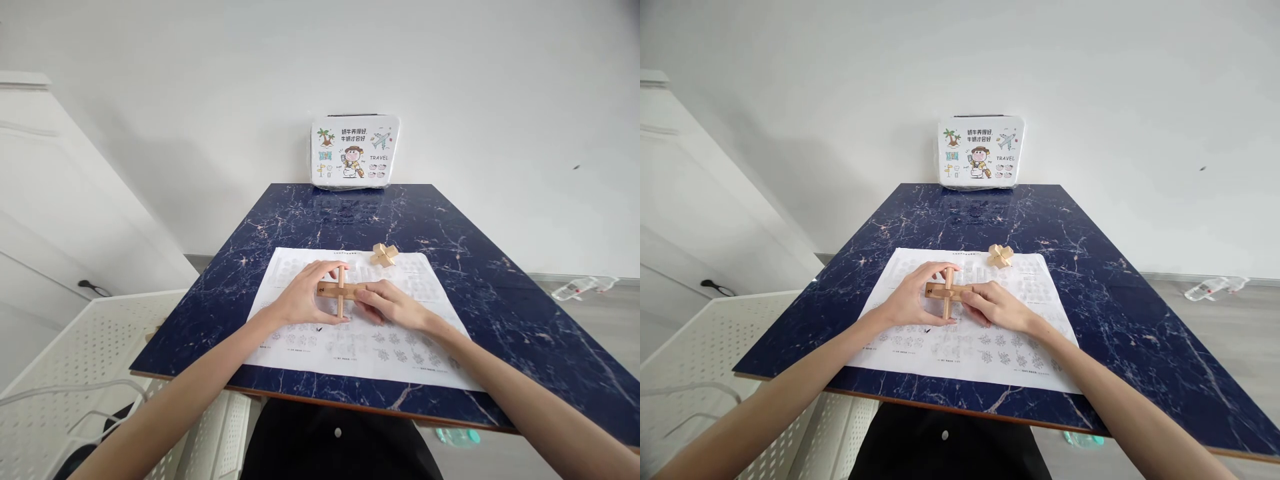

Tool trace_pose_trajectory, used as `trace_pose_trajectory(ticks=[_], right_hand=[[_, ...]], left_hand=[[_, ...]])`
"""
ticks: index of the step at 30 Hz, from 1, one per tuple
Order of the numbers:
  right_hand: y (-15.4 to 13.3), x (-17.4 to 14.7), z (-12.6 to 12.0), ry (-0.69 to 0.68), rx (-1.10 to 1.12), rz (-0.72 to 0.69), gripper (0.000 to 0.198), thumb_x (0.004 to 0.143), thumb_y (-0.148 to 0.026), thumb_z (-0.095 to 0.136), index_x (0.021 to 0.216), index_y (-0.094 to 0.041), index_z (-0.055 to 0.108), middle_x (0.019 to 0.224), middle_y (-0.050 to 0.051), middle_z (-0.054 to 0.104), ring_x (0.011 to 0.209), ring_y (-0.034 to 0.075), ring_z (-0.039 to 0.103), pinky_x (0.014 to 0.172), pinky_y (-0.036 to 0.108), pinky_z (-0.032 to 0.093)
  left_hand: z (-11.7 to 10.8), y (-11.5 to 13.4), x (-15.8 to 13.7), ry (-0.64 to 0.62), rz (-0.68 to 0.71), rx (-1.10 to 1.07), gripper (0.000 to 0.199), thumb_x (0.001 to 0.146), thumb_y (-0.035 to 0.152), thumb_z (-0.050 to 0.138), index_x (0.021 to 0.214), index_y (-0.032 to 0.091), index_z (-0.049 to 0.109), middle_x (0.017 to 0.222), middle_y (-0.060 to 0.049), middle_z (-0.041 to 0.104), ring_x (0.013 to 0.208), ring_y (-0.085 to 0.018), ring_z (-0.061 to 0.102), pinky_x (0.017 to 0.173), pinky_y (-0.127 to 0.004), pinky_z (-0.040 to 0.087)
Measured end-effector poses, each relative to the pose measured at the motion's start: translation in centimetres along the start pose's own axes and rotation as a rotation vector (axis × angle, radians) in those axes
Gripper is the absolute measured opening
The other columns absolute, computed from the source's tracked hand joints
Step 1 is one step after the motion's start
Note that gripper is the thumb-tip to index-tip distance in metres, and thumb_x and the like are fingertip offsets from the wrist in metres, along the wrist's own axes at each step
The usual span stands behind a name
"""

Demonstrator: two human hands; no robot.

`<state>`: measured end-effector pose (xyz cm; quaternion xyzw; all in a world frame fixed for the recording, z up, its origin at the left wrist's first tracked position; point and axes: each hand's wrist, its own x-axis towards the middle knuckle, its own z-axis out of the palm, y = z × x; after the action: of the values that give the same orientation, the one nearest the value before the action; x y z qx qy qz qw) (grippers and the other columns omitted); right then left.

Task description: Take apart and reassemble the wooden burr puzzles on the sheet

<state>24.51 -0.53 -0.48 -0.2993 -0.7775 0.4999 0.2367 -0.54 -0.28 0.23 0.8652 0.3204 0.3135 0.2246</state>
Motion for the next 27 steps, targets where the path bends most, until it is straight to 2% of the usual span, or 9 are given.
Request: trace_pose_trajectory(ticks=[15, 18, 21, 24, 27], right_hand=[[-0.3, 0.0, -0.2, 0.07, -0.03, -0.021, 0.053, 0.11, -0.05, 0.04, 0.066, -0.022, 0.048, 0.053, -0.003, 0.052, 0.05, 0.012, 0.044, 0.058, 0.03, 0.037], [-0.3, 0.0, 0.0, 0.103, -0.111, -0.056, 0.05, 0.11, -0.048, 0.041, 0.07, -0.021, 0.052, 0.058, -0.002, 0.055, 0.052, 0.012, 0.046, 0.058, 0.03, 0.037], [-0.1, 0.1, 0.4, 0.173, -0.241, -0.122, 0.045, 0.11, -0.044, 0.041, 0.074, -0.021, 0.054, 0.066, -0.001, 0.058, 0.056, 0.013, 0.05, 0.06, 0.031, 0.038], [0.4, 0.3, 0.6, 0.26, -0.371, -0.165, 0.04, 0.111, -0.041, 0.04, 0.078, -0.021, 0.053, 0.071, 0.0, 0.058, 0.059, 0.014, 0.051, 0.062, 0.033, 0.037], [0.9, 0.3, 0.6, 0.282, -0.433, -0.21, 0.034, 0.111, -0.038, 0.039, 0.084, -0.022, 0.053, 0.074, 0.001, 0.058, 0.061, 0.015, 0.051, 0.062, 0.033, 0.036]], left_hand=[[-0.2, 0.0, 0.1, 0.078, 0.071, 0.054, 0.09, 0.068, 0.041, 0.094, 0.146, 0.032, 0.049, 0.143, -0.009, 0.062, 0.128, -0.033, 0.059, 0.107, -0.05, 0.051], [-0.3, -0.2, -0.1, 0.089, 0.112, 0.105, 0.091, 0.074, 0.04, 0.091, 0.152, 0.034, 0.044, 0.146, -0.009, 0.06, 0.132, -0.034, 0.058, 0.112, -0.054, 0.048], [-0.2, -0.4, 0.0, 0.095, 0.145, 0.116, 0.091, 0.08, 0.042, 0.088, 0.157, 0.037, 0.039, 0.156, -0.011, 0.05, 0.143, -0.036, 0.049, 0.119, -0.058, 0.042], [-0.2, -0.7, 0.1, 0.095, 0.074, -0.015, 0.111, 0.071, 0.05, 0.094, 0.161, 0.037, 0.031, 0.163, -0.013, 0.041, 0.146, -0.039, 0.045, 0.118, -0.061, 0.043], [-0.2, -1.0, 0.1, 0.064, -0.041, -0.165, 0.12, 0.064, 0.053, 0.098, 0.162, 0.037, 0.031, 0.161, -0.014, 0.045, 0.144, -0.039, 0.049, 0.117, -0.062, 0.044]])
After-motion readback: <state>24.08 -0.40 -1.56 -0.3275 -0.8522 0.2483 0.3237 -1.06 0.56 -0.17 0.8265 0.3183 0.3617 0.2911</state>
